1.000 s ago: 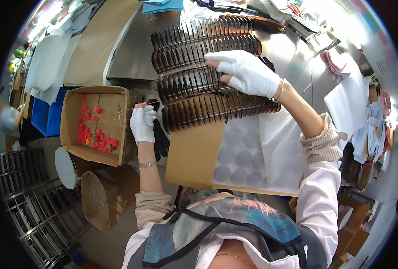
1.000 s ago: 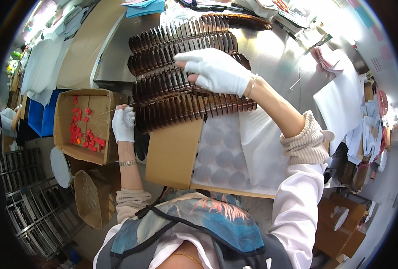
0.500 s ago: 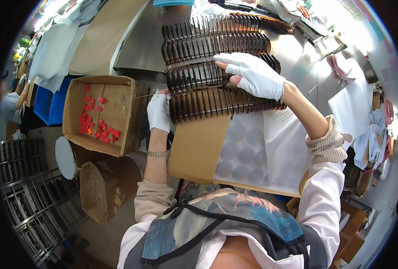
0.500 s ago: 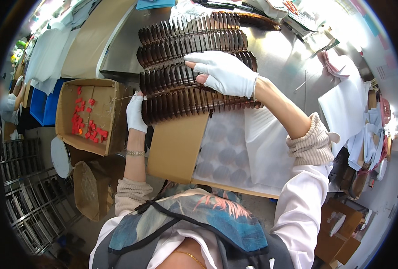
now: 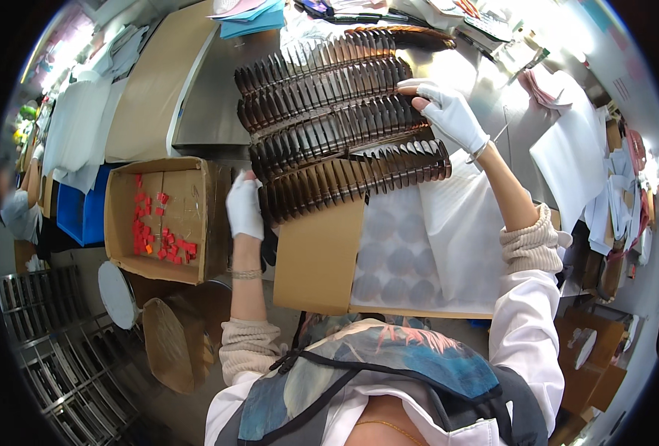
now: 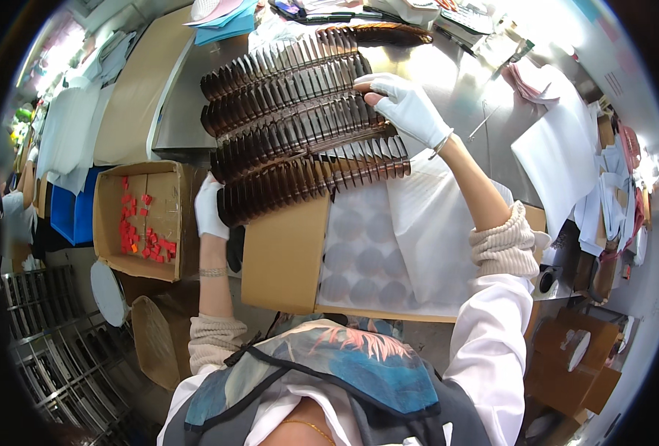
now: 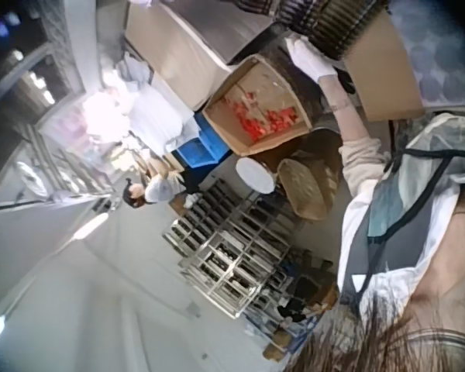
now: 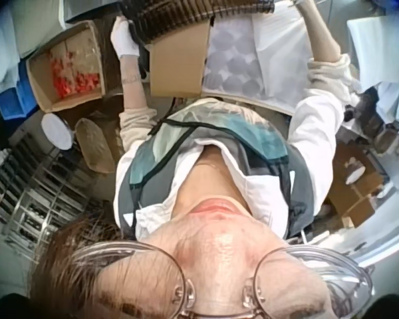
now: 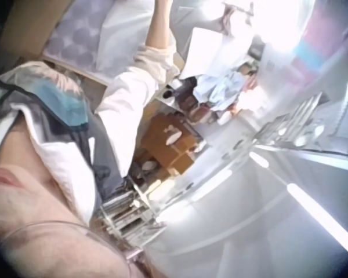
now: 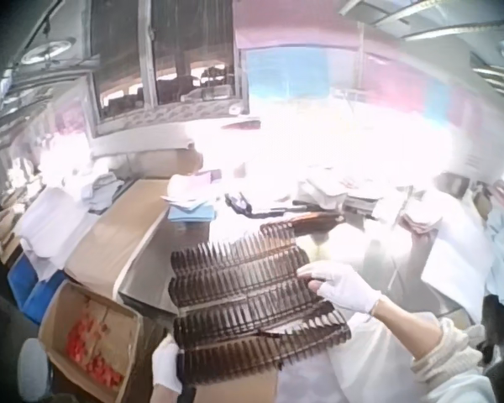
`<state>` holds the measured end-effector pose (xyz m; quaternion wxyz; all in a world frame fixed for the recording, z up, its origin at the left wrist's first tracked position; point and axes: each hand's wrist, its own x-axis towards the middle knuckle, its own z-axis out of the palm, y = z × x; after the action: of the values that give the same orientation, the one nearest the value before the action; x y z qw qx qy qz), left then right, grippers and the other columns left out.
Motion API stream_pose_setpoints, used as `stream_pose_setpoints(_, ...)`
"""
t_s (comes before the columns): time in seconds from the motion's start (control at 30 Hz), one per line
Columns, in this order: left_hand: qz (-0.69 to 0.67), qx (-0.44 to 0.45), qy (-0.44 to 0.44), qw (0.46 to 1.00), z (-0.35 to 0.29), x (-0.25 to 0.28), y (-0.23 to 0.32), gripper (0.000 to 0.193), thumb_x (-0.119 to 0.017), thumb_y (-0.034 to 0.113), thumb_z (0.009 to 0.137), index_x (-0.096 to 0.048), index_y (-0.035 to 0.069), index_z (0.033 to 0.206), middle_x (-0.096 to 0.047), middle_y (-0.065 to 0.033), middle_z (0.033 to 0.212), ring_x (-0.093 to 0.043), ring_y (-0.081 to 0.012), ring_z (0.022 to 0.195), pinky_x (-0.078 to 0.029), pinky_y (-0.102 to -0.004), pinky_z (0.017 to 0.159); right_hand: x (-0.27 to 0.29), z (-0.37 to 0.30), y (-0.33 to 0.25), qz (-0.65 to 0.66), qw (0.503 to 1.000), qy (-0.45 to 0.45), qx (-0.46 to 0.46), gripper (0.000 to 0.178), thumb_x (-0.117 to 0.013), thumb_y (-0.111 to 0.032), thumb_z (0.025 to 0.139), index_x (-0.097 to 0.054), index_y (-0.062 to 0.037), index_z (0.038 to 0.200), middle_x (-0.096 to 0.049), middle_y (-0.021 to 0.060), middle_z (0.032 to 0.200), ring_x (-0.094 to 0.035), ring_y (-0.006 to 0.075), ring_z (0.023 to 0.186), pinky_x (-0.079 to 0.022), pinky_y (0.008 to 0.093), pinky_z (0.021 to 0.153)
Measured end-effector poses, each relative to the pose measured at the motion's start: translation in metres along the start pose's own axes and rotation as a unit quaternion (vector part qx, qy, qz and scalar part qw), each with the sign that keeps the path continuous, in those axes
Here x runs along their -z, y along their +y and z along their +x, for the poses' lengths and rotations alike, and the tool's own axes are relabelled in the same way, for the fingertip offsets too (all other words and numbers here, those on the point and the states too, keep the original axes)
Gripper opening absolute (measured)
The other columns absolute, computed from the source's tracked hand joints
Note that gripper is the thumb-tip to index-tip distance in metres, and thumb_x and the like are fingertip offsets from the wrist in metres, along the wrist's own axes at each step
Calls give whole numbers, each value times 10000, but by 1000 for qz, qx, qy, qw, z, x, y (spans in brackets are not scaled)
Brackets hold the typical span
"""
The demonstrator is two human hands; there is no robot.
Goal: The person repeatedly picks up dark cylindrical hair rollers and places them onto a metal rack, then removes them and returns them to the table. The person also handles a thin metal rod and a white sheet of paper, but the primary action is moving the rollers between the rack and the table.
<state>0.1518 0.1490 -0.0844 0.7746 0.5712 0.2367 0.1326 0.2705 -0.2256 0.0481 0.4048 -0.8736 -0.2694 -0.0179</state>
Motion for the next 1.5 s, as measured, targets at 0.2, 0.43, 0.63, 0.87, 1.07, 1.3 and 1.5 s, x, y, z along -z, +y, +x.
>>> stream_pose_setpoints(0.2, 101, -12, 61, 993, -23, -7, 26, 117, -605, 166, 957, -669, 75, 918, -557, 77, 703, -421, -3, 553, -304, -173, 486, 4, -8, 15, 56, 994, 76, -53, 295, -597, -245, 953, -683, -61, 1166, -695, 89, 1126, -646, 179, 1012, -483, 289, 919)
stream_pose_setpoints(0.43, 192, -69, -30, 978, -16, 8, 17, 314, -566, 143, 973, -598, -73, 1199, -672, -55, 973, -604, -113, 866, -472, -252, 803, -2, -6, 36, 44, 986, 44, -153, 387, -508, -364, 1007, -687, -59, 1164, -703, 55, 1108, -620, 149, 1033, -448, 278, 954)
stream_pose_setpoints(0.63, 348, -35, -146, 925, -31, -5, 40, 354, -473, 10, 968, -549, -32, 1312, -656, -66, 1099, -601, -137, 946, -472, -272, 886, -6, -12, 46, 96, 985, 59, -131, 445, -498, -416, 1003, -666, -51, 1195, -691, 53, 1136, -600, 144, 1078, -426, 276, 991)
stream_pose_setpoints(0.87, 184, 45, -63, 980, -26, -5, 29, 386, -489, 0, 955, -530, -54, 1334, -654, -97, 1177, -622, -146, 979, -489, -266, 873, 10, -41, 6, 189, 964, 97, -159, 366, -507, -319, 991, -696, -44, 1143, -708, 44, 1112, -621, 130, 1059, -451, 270, 969)
stream_pose_setpoints(1.07, 110, 68, -71, 989, -12, 12, 8, 382, -476, 0, 959, -519, -70, 1332, -653, -104, 1165, -621, -149, 979, -491, -265, 860, 67, -69, 94, -308, 877, 218, -296, 390, -464, -371, 960, -733, -94, 1016, -723, 111, 1033, -676, 321, 966, -512, 388, 860)
stream_pose_setpoints(1.3, 21, 35, -46, 998, -13, 2, -5, 282, -529, 76, 956, -569, -45, 1207, -622, -68, 1091, -595, -149, 989, -490, -293, 843, 91, -83, 167, -386, 765, 37, -514, 368, -510, -319, 888, -726, -100, 1089, -686, 171, 1143, -641, 357, 1100, -497, 448, 917)
stream_pose_setpoints(1.5, 228, -74, 3, 971, -14, 7, -2, 261, -587, 202, 941, -578, -25, 1071, -622, -94, 988, -630, -197, 876, -495, -311, 803, 93, -64, 164, -378, 772, 2, -510, 404, -553, -321, 809, -722, -90, 1094, -670, 184, 1171, -642, 355, 1104, -494, 425, 933)
